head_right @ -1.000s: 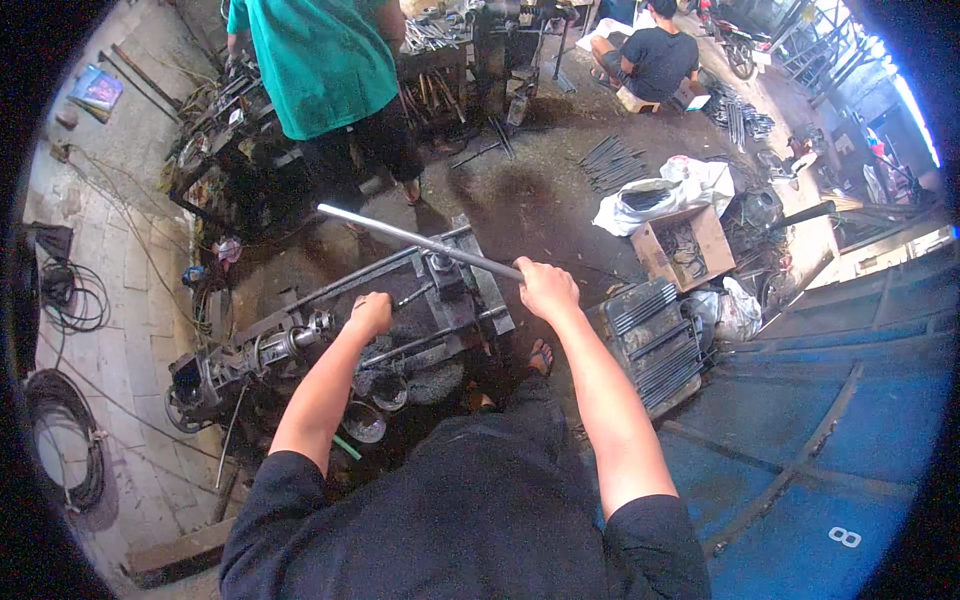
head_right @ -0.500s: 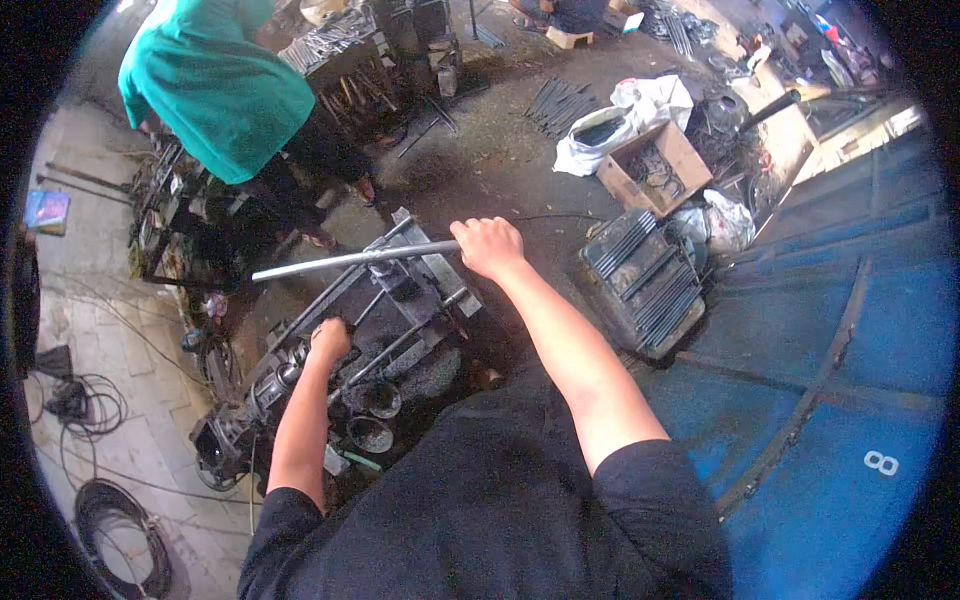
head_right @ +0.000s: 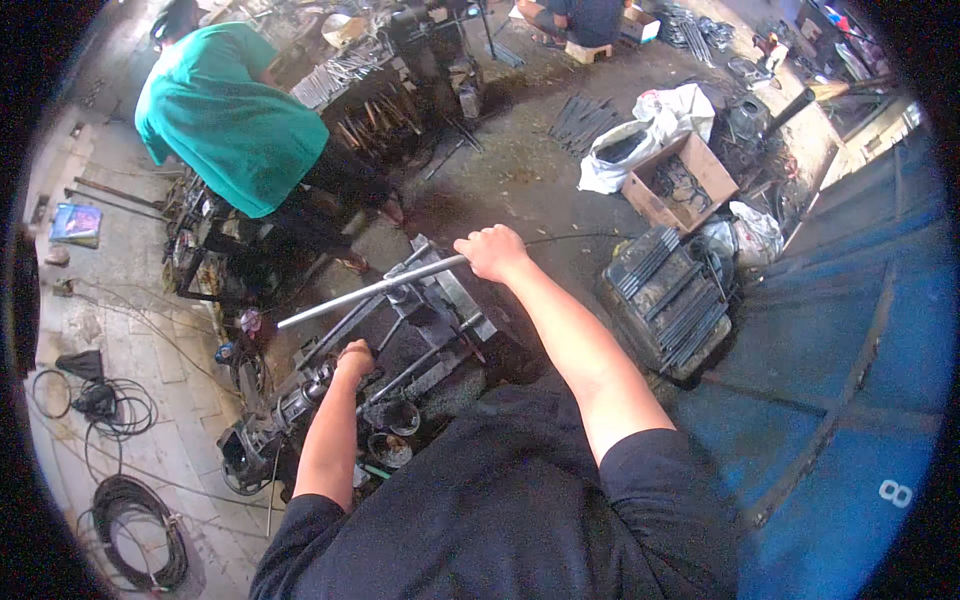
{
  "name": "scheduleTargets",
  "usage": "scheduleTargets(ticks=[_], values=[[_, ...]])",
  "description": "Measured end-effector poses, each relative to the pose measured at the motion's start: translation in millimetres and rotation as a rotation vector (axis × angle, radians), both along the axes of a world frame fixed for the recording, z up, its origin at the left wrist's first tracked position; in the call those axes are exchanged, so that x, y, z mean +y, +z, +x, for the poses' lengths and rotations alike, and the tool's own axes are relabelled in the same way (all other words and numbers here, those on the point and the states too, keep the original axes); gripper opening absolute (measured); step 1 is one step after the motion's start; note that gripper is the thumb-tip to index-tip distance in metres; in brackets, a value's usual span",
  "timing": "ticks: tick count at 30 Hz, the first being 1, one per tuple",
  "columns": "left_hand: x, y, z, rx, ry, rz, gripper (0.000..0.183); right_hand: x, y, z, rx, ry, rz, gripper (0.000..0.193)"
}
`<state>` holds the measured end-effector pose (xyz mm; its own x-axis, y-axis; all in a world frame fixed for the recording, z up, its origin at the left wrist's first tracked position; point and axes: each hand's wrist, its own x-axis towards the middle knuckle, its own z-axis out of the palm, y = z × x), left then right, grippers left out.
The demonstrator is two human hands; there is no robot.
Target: Operating a manual lathe-like machine to process a metal rod, including applying lubricant and using a lever.
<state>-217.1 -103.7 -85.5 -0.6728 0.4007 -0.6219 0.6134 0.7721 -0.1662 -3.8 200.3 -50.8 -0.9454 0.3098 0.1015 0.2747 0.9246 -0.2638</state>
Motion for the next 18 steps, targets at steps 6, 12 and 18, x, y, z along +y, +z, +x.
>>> scheduleTargets(ticks=[6,12,18], values=[[3,4,14,-0.026,-0.014,-0.085,0.029,5,2,-9,0.010,0.032,-0.018,0.014],[1,-6,28,-0.039,0.073,0.314,0.026,16,0,-17,0.033,0.040,0.015,0.013],[0,-8,14,-0.049,-0.099,0.114,0.025,28,-1,-30,0.027,0.119,0.003,0.010]])
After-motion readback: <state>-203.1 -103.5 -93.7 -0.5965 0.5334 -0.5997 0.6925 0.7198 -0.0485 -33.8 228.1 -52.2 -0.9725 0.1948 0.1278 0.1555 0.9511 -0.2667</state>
